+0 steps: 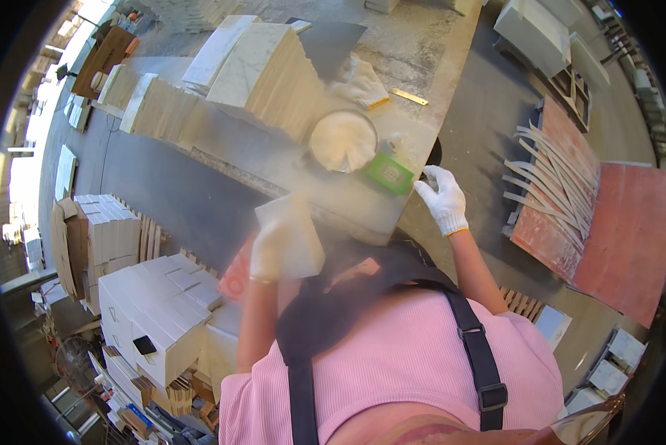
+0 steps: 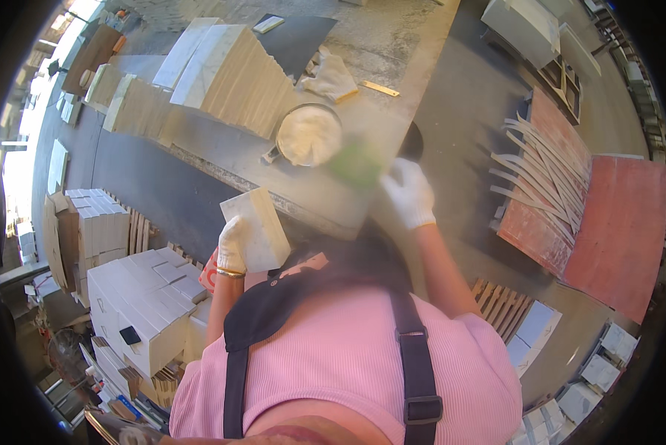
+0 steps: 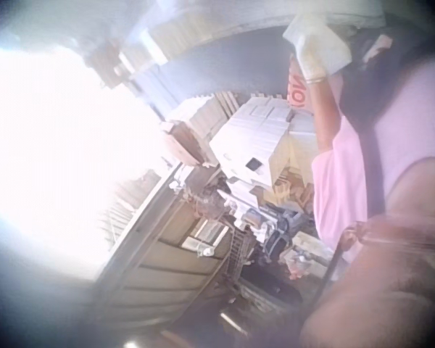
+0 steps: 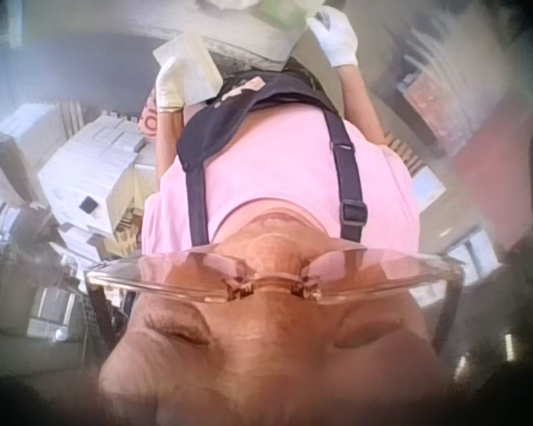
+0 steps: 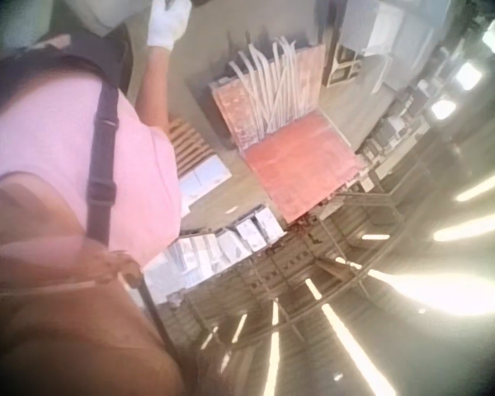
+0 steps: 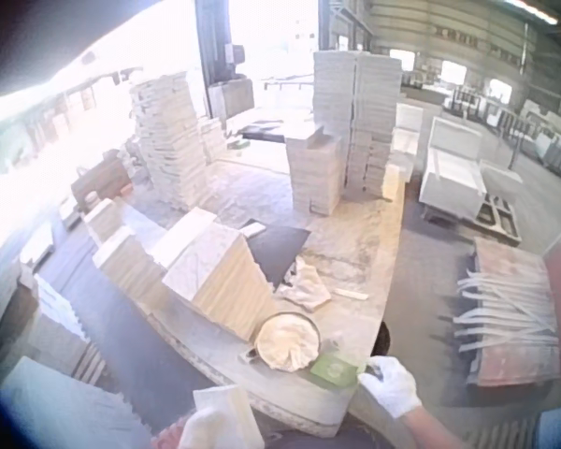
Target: The person repeatedly picks up rectangular blocks, rubs their surfaces with a sanding block, and places them back on the table. They also handle a green box and a metal bowl, moving them aside to access the blocks.
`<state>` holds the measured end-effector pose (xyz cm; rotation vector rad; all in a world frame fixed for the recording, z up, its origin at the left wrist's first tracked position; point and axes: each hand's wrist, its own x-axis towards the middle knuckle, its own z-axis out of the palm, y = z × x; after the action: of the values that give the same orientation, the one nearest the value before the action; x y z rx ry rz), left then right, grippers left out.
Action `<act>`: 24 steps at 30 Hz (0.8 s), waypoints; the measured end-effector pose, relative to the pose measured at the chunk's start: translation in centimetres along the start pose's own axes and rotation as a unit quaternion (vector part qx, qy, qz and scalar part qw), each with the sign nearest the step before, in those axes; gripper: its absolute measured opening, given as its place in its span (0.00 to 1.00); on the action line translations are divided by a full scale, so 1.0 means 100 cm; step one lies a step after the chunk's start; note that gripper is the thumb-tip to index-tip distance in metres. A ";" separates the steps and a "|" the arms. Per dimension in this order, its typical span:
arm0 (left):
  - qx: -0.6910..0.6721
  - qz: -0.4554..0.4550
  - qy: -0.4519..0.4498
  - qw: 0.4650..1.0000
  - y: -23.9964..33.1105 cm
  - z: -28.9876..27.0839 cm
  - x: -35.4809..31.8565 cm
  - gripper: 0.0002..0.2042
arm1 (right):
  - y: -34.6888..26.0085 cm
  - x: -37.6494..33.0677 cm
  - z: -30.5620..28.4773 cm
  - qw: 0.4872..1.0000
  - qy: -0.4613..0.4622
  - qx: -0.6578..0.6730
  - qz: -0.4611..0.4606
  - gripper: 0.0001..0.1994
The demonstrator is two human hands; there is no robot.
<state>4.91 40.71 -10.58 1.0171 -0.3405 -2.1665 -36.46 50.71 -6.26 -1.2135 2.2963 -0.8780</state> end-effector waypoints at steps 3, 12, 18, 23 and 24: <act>0.034 0.034 0.018 0.999 0.000 0.002 -0.003 0.20 | 0.000 0.031 -0.001 1.000 0.008 0.011 0.007 0.27; 0.042 0.057 0.044 0.996 -0.005 0.011 -0.007 0.16 | -0.044 0.100 0.018 0.988 -0.138 -0.067 -0.004 0.32; 0.112 0.125 0.092 0.981 -0.025 -0.007 -0.016 0.17 | -0.032 0.121 0.008 0.991 -0.090 -0.103 0.009 0.15; -0.016 0.071 0.102 0.992 -0.018 -0.015 -0.014 0.19 | -0.002 0.138 -0.006 0.989 -0.079 -0.120 0.021 0.17; -0.007 0.072 0.091 0.993 -0.019 -0.013 -0.015 0.19 | 0.001 0.138 -0.004 0.989 -0.089 -0.115 0.021 0.18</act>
<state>5.64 43.23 -11.56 1.1367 -0.3032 -1.9298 -44.32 39.31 -6.78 -1.2766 2.3149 -0.4780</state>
